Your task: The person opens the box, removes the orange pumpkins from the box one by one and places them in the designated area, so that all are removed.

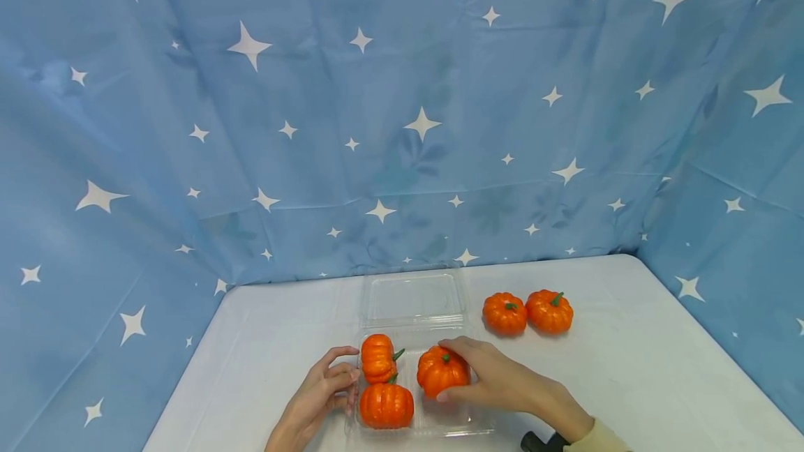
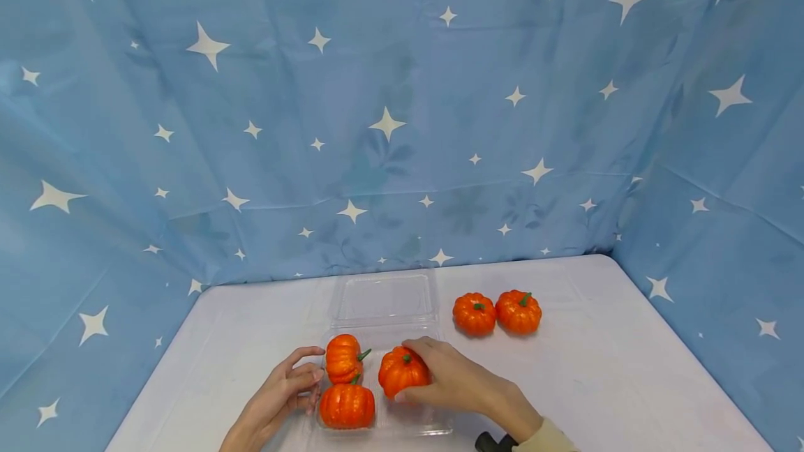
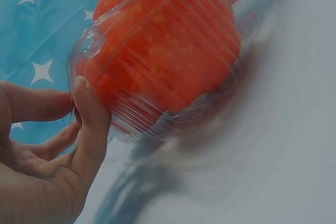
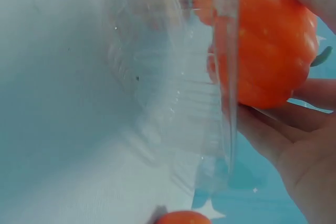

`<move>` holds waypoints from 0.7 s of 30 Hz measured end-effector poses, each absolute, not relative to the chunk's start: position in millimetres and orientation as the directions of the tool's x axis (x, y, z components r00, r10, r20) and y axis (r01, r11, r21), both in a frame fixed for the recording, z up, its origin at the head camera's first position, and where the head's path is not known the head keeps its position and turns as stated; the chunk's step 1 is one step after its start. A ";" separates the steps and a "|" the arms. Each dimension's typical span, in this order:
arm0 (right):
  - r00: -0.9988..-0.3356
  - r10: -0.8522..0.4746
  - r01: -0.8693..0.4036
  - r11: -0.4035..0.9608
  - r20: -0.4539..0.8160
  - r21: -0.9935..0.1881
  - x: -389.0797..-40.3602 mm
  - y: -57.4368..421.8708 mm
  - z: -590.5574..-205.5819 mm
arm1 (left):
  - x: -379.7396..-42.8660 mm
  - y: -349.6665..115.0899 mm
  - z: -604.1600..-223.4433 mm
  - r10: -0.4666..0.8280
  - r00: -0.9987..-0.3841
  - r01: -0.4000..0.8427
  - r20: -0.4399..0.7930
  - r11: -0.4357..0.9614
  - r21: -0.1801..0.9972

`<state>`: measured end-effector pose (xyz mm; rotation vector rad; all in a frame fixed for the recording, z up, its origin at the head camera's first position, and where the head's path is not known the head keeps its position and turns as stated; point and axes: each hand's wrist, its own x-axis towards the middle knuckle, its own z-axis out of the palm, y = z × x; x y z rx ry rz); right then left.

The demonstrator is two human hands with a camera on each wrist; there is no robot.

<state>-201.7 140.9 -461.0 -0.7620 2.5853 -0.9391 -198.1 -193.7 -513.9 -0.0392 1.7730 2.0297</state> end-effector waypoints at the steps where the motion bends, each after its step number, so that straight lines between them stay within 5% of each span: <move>1: -0.825 -0.561 -0.382 0.644 -0.070 -0.663 -201.1 143.3 -460.4 | -198.0 -193.7 -513.9 0.309 -0.901 -0.345 -0.306 -0.080 0.935; 21: -0.884 -0.415 -0.459 0.689 0.214 -0.561 -191.5 187.1 -450.7 | -198.9 -194.0 -512.2 0.318 -0.895 -0.352 -0.314 -0.069 0.933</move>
